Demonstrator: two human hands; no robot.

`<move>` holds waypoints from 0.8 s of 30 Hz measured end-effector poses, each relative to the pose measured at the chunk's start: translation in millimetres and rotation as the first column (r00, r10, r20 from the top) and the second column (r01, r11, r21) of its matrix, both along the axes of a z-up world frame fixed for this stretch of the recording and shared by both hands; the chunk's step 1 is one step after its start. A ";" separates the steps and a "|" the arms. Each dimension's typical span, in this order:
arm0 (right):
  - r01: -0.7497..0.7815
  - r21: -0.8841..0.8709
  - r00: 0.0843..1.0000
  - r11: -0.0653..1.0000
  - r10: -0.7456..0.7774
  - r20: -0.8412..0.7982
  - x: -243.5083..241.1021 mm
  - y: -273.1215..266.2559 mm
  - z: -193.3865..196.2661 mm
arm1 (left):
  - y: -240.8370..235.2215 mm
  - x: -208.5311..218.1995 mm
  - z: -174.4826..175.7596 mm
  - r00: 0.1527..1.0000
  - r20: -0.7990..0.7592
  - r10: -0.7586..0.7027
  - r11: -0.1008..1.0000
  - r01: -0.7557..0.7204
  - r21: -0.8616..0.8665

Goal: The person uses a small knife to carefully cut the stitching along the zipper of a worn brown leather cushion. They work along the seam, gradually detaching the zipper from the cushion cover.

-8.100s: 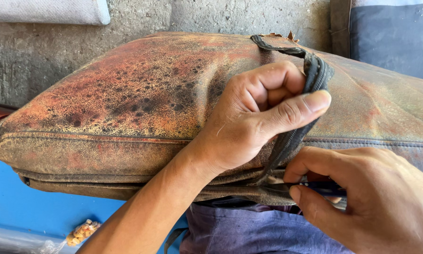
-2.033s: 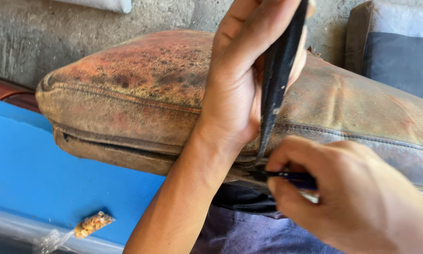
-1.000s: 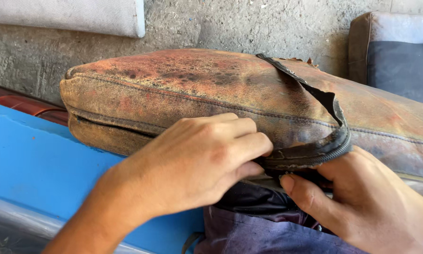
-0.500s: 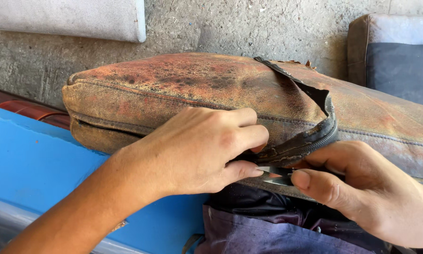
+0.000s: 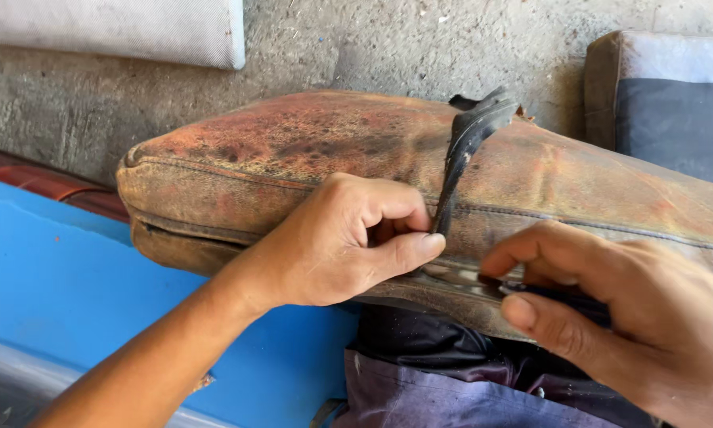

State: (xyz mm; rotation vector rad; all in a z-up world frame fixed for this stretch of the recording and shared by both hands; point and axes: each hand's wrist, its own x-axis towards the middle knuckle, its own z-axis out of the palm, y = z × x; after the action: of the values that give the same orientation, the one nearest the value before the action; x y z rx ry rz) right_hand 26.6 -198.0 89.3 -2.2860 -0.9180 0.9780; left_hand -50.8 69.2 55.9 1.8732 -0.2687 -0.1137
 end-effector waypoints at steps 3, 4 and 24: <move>0.105 -0.250 0.986 0.962 -0.067 0.154 -2.3 18.3 8.0 | -1.3 -9.5 -12.4 0.997 0.059 0.049 0.994 -0.043 -0.100; 0.124 -0.216 0.981 0.968 -0.087 0.176 -4.6 24.6 11.5 | -1.3 -10.9 -15.1 0.998 0.002 0.067 0.985 -0.066 -0.159; 0.159 -0.335 0.966 0.929 -0.076 0.247 -7.0 56.9 15.7 | -1.4 -18.4 -30.4 0.989 -0.027 0.147 0.923 -0.146 -0.356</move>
State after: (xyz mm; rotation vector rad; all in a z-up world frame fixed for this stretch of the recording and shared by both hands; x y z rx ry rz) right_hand 19.6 -141.1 105.0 -2.7710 -0.7257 0.8956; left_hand -69.2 67.9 25.6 1.5233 -0.1368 0.0374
